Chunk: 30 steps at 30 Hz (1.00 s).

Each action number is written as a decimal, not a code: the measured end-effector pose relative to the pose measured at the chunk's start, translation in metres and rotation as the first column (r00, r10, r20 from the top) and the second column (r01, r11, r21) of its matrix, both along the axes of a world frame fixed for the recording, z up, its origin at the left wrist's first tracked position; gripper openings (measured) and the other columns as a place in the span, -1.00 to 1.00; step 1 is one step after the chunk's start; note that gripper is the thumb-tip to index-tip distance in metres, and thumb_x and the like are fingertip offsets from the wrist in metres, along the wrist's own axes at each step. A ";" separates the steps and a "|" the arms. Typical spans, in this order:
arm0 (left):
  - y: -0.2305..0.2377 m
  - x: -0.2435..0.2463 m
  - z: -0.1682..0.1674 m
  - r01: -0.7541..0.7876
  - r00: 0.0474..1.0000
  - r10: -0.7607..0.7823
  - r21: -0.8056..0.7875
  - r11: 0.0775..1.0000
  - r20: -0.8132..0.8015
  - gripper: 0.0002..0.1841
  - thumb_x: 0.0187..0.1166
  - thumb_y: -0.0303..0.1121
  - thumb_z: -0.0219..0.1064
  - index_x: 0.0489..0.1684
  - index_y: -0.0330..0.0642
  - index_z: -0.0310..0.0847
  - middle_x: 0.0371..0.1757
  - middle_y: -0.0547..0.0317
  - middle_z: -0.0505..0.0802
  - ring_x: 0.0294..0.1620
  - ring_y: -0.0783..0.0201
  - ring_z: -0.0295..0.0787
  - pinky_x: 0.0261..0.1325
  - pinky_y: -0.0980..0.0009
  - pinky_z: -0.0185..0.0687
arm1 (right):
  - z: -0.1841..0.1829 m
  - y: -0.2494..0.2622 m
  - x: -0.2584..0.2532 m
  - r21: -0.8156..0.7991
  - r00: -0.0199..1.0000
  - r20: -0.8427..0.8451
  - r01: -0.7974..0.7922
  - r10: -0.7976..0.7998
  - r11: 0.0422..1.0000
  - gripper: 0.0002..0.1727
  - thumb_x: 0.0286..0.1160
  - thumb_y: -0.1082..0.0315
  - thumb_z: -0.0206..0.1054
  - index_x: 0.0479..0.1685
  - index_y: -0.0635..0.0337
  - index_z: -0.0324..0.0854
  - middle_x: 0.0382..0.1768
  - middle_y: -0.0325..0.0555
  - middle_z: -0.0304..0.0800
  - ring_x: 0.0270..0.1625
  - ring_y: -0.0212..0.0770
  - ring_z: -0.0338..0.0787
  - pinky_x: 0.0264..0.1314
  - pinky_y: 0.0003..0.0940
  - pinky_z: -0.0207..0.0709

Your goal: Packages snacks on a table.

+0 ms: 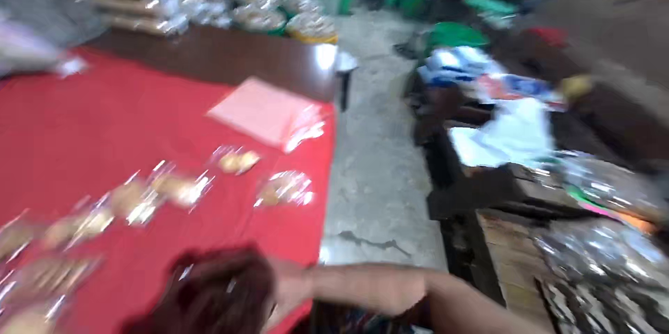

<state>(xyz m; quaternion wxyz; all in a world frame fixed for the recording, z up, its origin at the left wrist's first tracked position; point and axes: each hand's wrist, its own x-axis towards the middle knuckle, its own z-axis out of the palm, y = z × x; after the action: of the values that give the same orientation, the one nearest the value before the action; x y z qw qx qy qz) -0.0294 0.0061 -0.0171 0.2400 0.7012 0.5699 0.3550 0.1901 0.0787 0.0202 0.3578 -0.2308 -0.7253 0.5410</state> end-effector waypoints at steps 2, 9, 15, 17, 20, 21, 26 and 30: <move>0.015 0.004 -0.002 -0.061 0.997 0.065 -0.083 0.995 0.042 -0.47 0.37 0.05 0.49 0.08 -0.24 0.76 0.66 -0.45 0.38 0.72 -0.19 0.27 0.72 -0.01 0.23 | -0.035 0.010 0.011 0.215 0.985 0.153 -0.107 0.074 0.971 0.10 -0.14 0.00 0.81 0.51 0.46 0.43 0.62 0.32 0.42 0.68 0.10 0.44 0.78 -0.07 0.29; 0.009 0.010 0.000 -0.063 0.977 0.066 -0.022 0.998 0.203 -0.57 0.51 -0.12 0.30 0.06 -0.35 0.74 0.49 -0.50 0.51 0.62 -0.12 0.37 0.67 0.14 0.23 | -0.046 0.026 0.018 0.180 0.939 0.314 -0.202 0.139 0.963 -0.06 -0.15 -0.16 0.72 0.27 0.31 0.59 0.69 0.52 0.18 0.68 0.30 0.39 0.61 0.10 0.40; -0.028 0.068 -0.008 -0.477 0.832 0.430 0.056 0.877 0.350 -0.49 0.79 -0.11 -0.06 -0.19 -0.42 0.66 0.23 -0.28 0.63 0.43 0.17 0.48 0.58 0.39 0.30 | -0.049 0.023 0.009 0.258 0.928 0.213 -0.354 0.305 0.899 -0.07 0.09 -0.32 0.60 0.28 0.27 0.51 0.70 0.57 0.06 0.80 0.12 0.20 0.80 -0.17 0.19; -0.028 0.068 -0.002 -0.469 0.818 0.425 0.020 0.883 0.387 -0.59 0.71 -0.30 -0.04 -0.24 -0.44 0.69 0.18 -0.27 0.67 0.38 0.14 0.53 0.55 0.33 0.33 | -0.043 0.029 0.009 0.255 0.899 0.279 -0.408 0.337 0.877 0.10 -0.04 -0.41 0.59 0.53 0.15 0.46 0.70 0.56 0.07 0.78 0.14 0.23 0.75 -0.14 0.26; -0.028 0.056 0.000 -0.415 0.855 0.375 0.039 0.909 0.358 -0.61 0.72 -0.31 -0.02 -0.33 -0.38 0.68 0.17 -0.21 0.71 0.40 0.15 0.55 0.57 0.29 0.31 | -0.041 0.040 0.008 0.257 0.861 0.364 -0.460 0.356 0.850 0.04 -0.23 -0.38 0.66 0.43 -0.02 0.58 0.58 0.52 0.25 0.60 0.16 0.46 0.54 -0.14 0.51; -0.029 0.056 0.000 -0.409 0.863 0.374 0.035 0.912 0.340 -0.62 0.73 -0.32 0.00 -0.31 -0.40 0.68 0.20 -0.23 0.70 0.43 0.13 0.53 0.59 0.29 0.31 | -0.042 0.041 0.008 0.263 0.859 0.363 -0.466 0.361 0.845 -0.02 -0.23 -0.34 0.69 0.34 0.00 0.62 0.54 0.54 0.28 0.57 0.17 0.50 0.50 -0.14 0.54; -0.035 0.075 0.006 -0.532 0.716 0.503 -0.086 0.842 0.484 -0.57 0.74 -0.23 -0.04 -0.19 -0.45 0.63 0.18 -0.10 0.63 0.36 0.34 0.46 0.50 0.49 0.31 | -0.041 0.044 -0.001 0.290 0.837 0.267 -0.543 0.478 0.788 -0.18 0.00 -0.15 0.64 0.21 0.28 0.60 0.68 0.60 0.11 0.74 0.22 0.31 0.71 -0.10 0.32; -0.036 0.076 0.009 -0.574 0.605 0.534 -0.142 0.807 0.591 -0.24 0.79 0.18 -0.18 -0.01 -0.52 0.59 0.25 -0.05 0.69 0.39 0.41 0.52 0.54 0.45 0.37 | -0.041 0.046 -0.003 0.288 0.820 0.264 -0.570 0.508 0.770 0.08 -0.12 -0.10 0.70 0.49 0.41 0.42 0.52 0.53 0.38 0.60 0.22 0.48 0.63 -0.04 0.41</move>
<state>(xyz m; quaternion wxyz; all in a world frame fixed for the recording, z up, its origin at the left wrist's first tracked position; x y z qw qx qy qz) 0.0464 -0.0295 -0.0082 0.2651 0.3455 0.6394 0.6337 0.1866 0.1250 -0.0207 0.1589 0.0105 -0.8738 0.4595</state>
